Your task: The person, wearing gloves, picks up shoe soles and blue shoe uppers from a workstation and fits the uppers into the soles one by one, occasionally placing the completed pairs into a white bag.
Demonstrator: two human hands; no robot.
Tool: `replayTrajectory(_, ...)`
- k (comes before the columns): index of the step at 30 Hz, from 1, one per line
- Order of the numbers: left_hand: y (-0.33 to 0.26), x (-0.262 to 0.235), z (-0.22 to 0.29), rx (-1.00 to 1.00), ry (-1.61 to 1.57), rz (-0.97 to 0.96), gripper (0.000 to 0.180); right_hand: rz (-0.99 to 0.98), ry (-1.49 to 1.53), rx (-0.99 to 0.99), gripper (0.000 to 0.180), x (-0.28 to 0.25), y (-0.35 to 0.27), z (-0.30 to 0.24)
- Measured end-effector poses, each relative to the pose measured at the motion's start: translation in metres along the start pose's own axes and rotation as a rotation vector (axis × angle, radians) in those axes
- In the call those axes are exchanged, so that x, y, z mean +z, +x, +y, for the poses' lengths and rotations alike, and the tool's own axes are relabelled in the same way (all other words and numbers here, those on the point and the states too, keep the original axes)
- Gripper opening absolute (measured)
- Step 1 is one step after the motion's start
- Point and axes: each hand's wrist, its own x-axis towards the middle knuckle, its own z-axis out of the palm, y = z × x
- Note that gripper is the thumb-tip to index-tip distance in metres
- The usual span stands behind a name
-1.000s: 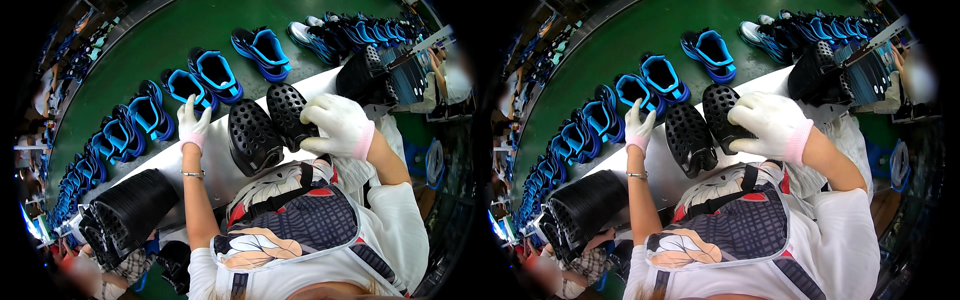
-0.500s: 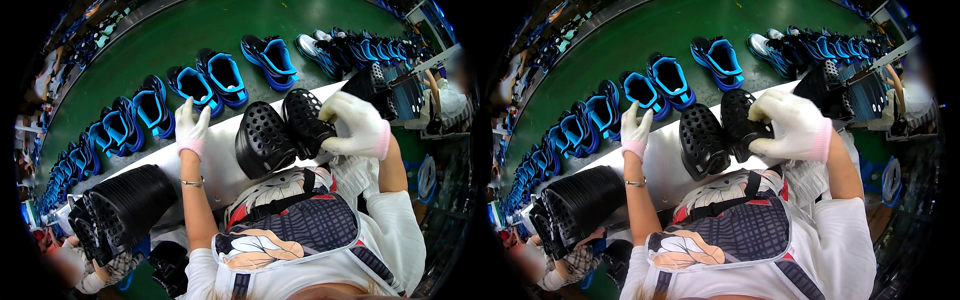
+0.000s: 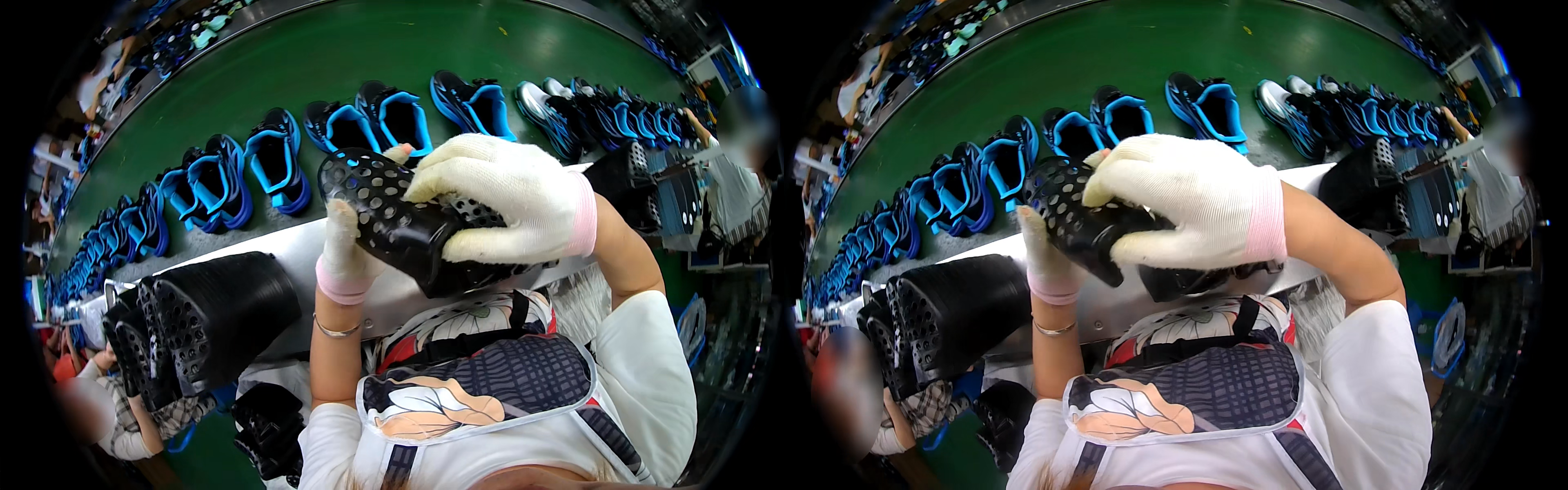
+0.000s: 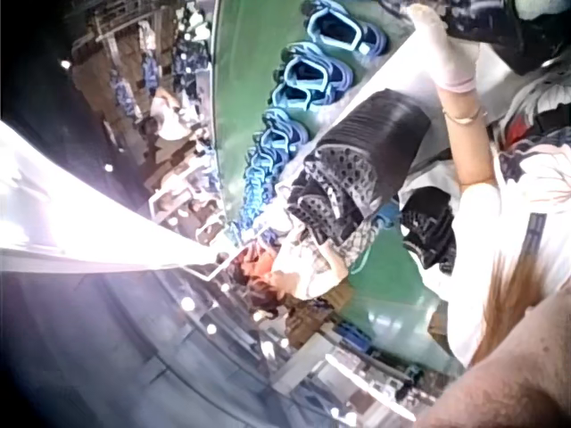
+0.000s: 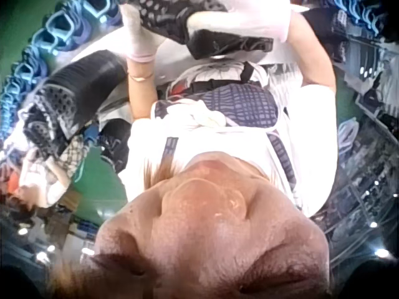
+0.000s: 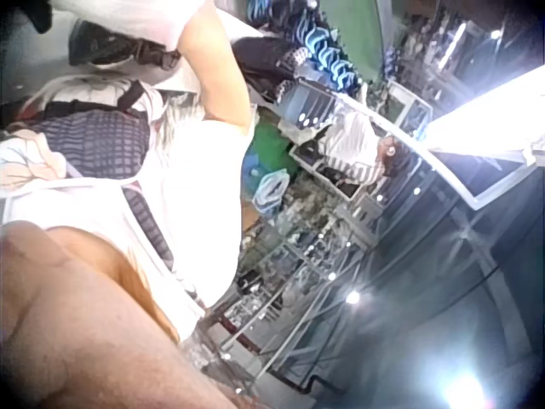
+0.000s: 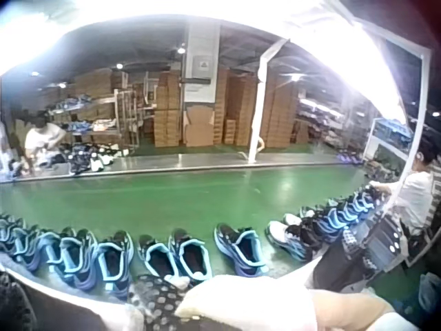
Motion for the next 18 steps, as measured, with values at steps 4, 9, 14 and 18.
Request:
replayTrajectory(4,-0.004,-0.021,-0.007,0.157,0.082,0.115,0.068,-0.104,-0.014,0.177,0.045,0.008,0.012,0.009)
replayTrajectory(9,-0.003,-0.034,-0.015,0.231,0.321,0.374,0.048,-0.202,-0.304,0.414,0.045,0.022,0.027,0.008)
replayTrajectory(14,0.01,-0.041,-0.012,0.146,0.103,0.409,0.039,-0.264,-0.42,0.403,0.046,0.036,0.042,0.028)
replayTrajectory(18,0.01,-0.064,-0.001,-0.07,0.335,0.503,0.032,-0.435,-0.341,0.548,0.048,0.035,0.065,0.047)
